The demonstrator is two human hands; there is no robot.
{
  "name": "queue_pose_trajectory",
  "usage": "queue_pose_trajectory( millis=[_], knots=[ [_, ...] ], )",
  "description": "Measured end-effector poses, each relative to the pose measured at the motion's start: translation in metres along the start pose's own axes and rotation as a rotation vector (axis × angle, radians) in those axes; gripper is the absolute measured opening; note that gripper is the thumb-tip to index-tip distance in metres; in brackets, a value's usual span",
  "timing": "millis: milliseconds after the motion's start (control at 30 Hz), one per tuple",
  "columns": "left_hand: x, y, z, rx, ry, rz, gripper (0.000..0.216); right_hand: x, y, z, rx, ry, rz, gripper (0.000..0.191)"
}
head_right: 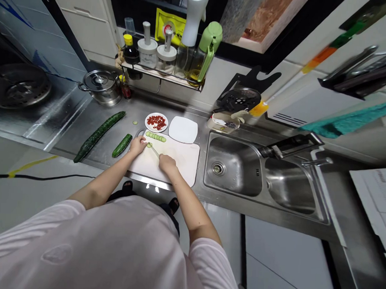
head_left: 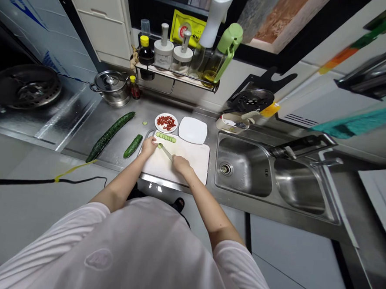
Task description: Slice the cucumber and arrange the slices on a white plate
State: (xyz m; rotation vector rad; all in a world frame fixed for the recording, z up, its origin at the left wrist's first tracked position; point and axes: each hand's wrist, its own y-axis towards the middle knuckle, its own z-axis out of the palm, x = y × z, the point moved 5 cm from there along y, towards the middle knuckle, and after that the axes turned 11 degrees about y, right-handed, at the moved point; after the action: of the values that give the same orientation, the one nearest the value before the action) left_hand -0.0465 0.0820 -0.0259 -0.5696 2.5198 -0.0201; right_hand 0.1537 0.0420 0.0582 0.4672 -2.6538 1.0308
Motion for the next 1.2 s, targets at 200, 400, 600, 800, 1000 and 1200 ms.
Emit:
queue_pose_trajectory(
  millis=[200,400,600,800,1000,1200],
  knots=[
    [-0.001,0.000,-0.001,-0.017,0.022,0.013,0.023,0.000,0.001,0.002,0.008,0.003,0.011,0.031],
    [-0.006,-0.004,-0.005,-0.014,0.052,0.030,0.025,-0.008,-0.006,0.007,0.005,0.006,0.010,0.032],
    [-0.009,-0.011,-0.005,-0.036,0.083,0.073,0.025,-0.022,-0.021,0.019,-0.014,0.015,-0.004,0.033],
    [-0.011,-0.017,-0.004,-0.045,0.114,0.108,0.030,-0.036,-0.031,0.040,-0.112,0.021,-0.001,0.025],
    [-0.014,-0.025,-0.002,-0.049,0.130,0.180,0.036,-0.061,-0.044,0.052,-0.273,0.128,0.125,0.028],
    [-0.018,-0.033,-0.002,-0.071,0.184,0.270,0.033,-0.090,-0.047,0.049,-0.348,0.231,0.275,0.027]
  ],
)
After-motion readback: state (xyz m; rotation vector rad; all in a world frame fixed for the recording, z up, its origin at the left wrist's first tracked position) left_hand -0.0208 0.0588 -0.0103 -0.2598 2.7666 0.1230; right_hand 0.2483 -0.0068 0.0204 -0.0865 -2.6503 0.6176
